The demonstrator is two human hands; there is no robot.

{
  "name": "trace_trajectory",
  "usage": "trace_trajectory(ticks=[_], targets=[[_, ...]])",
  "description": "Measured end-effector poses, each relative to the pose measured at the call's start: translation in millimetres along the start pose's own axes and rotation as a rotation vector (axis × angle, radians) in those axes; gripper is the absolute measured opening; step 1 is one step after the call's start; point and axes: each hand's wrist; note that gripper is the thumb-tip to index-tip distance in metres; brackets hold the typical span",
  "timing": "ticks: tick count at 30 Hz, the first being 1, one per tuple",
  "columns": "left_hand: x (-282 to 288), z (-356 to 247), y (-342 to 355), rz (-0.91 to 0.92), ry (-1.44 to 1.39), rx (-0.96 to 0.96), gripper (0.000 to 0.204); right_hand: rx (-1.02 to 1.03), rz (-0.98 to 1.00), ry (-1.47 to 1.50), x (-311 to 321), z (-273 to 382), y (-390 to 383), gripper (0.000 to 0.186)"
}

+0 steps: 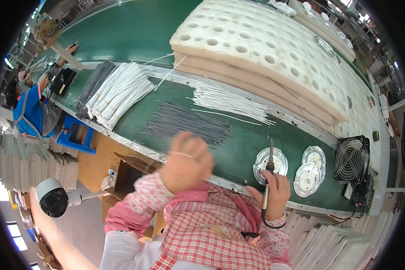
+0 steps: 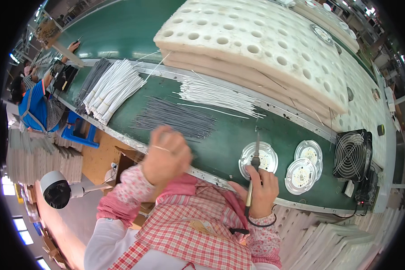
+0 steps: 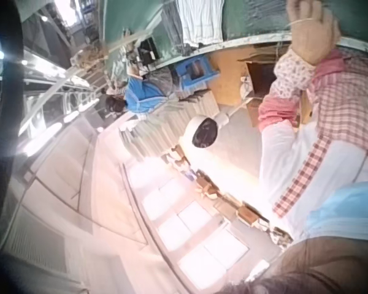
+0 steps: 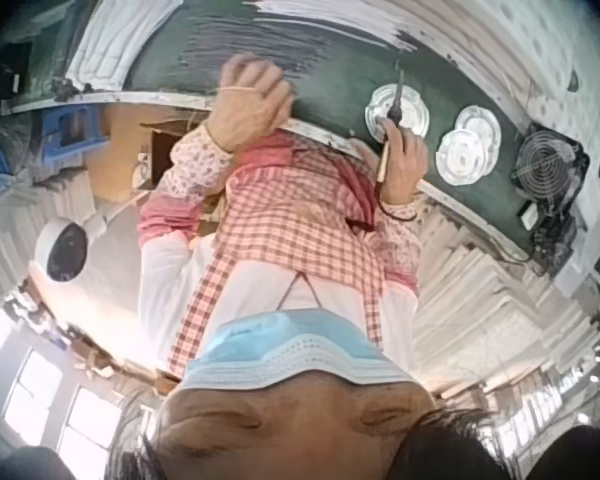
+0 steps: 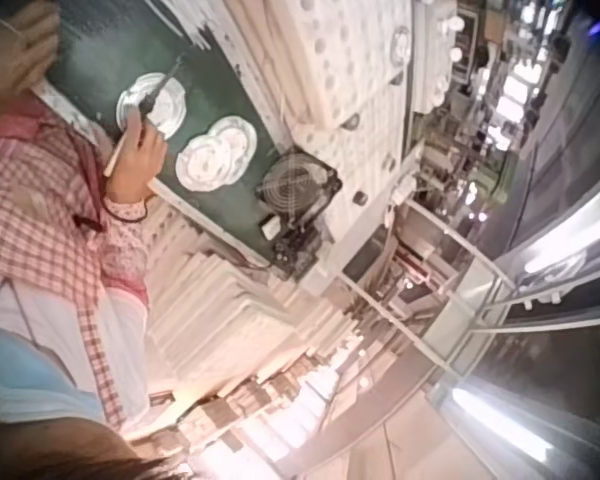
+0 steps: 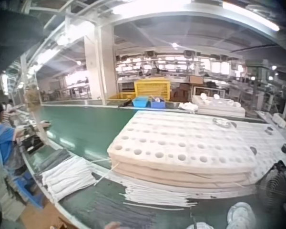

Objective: The person solders wires onto circular LED panel components using a soldering iron and solder wire, bracing the wires with pliers.

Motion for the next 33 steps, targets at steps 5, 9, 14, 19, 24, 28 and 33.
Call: trace_trajectory(ticks=[5, 9, 14, 19, 24, 28, 33], targets=[[-31.2, -61.6, 36.5, 0.049, -0.146, -0.209, 0.019, -0.025, 0.026, 0.267, -2.0, 15.3, -7.4, 0.036], [-26.8, -56.0, 42.4, 0.017, -0.282, -0.214, 0.019, -0.039, 0.020, 0.465, -9.3, 13.2, -11.2, 0.025], [-23.6, -3.2, 0.7, 0.136, -0.159, -0.040, 0.022, -0.130, -0.057, 0.393, 1.9, -13.9, -9.4, 0.032], [-22.5, 19.0, 7.0, 0.091, -0.072, 0.022, 0.021, -0.044, 0.101, 0.182, 2.4, -28.5, -3.1, 0.074], [-11.4, 18.3, 20.2, 0.394, 0.085, -0.038, 0.018, 0.047, 0.062, 0.062, 2.3, -35.5, -5.2, 0.056], [-8.9, 22.2, 28.4, 0.302, -0.081, -0.062, 0.015, -0.066, -0.046, 0.309, 10.4, -37.6, -13.4, 0.039], [-19.2, -11.5, 49.8, -0.055, -0.871, 0.219, 0.014, -0.513, -0.330, 0.680, 0.8, -16.9, -4.6, 0.034]])
Point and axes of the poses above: each hand's wrist, its own y-axis towards the middle knuckle, its own x-axis out of the back of the hand, z = x × y, and after that the axes turned 11 degrees about z, right-handed
